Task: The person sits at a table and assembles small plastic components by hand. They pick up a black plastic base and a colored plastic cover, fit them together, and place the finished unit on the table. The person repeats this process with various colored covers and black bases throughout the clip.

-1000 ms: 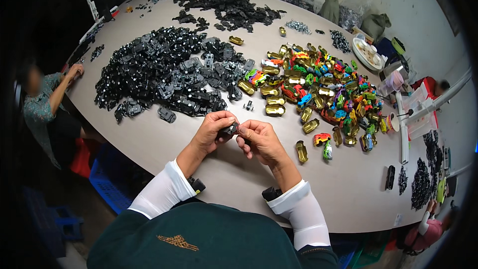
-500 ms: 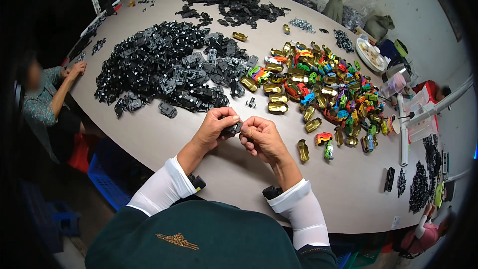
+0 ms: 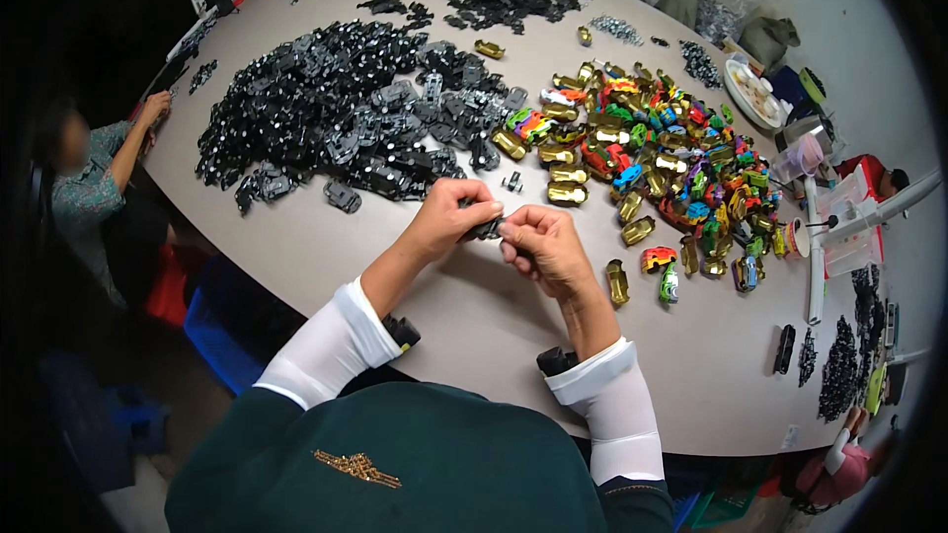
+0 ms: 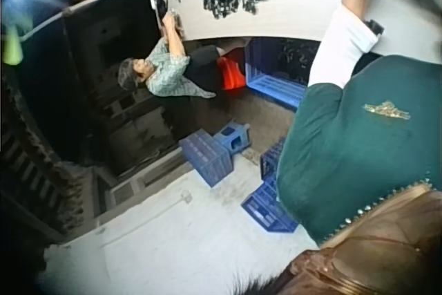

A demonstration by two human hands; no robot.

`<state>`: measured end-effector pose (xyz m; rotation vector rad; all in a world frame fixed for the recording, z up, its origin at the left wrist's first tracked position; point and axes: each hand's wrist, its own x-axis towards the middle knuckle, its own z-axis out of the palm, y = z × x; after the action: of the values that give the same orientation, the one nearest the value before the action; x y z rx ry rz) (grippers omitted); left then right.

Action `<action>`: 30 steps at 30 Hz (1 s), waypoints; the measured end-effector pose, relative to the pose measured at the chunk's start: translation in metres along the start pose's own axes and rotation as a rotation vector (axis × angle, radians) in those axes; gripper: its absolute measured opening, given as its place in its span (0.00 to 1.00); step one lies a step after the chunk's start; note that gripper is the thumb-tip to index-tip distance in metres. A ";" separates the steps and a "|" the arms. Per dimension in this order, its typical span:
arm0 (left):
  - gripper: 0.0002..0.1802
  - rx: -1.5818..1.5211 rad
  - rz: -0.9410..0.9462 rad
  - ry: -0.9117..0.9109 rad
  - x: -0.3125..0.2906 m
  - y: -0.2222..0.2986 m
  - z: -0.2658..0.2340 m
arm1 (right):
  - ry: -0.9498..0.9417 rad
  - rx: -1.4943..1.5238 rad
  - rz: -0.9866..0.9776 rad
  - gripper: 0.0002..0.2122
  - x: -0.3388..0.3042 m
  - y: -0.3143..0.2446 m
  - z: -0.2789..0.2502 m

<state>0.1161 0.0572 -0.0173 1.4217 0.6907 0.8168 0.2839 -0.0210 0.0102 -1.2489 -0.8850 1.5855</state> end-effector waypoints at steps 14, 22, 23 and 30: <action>0.10 -0.090 -0.009 -0.043 0.042 -0.014 0.013 | -0.070 0.263 -0.047 0.06 0.012 0.000 -0.039; 0.08 0.097 0.188 -0.011 0.042 -0.021 0.013 | -0.029 0.191 -0.024 0.06 0.010 0.000 -0.037; 0.08 0.134 0.208 -0.003 0.042 -0.022 0.013 | -0.025 0.177 -0.031 0.06 0.009 -0.001 -0.036; 0.09 0.313 0.210 0.007 0.033 -0.004 0.015 | 0.017 0.079 -0.044 0.06 0.008 0.000 -0.032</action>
<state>0.1471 0.0756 -0.0183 1.7968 0.7044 0.9047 0.3149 -0.0131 0.0003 -1.1787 -0.8259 1.5578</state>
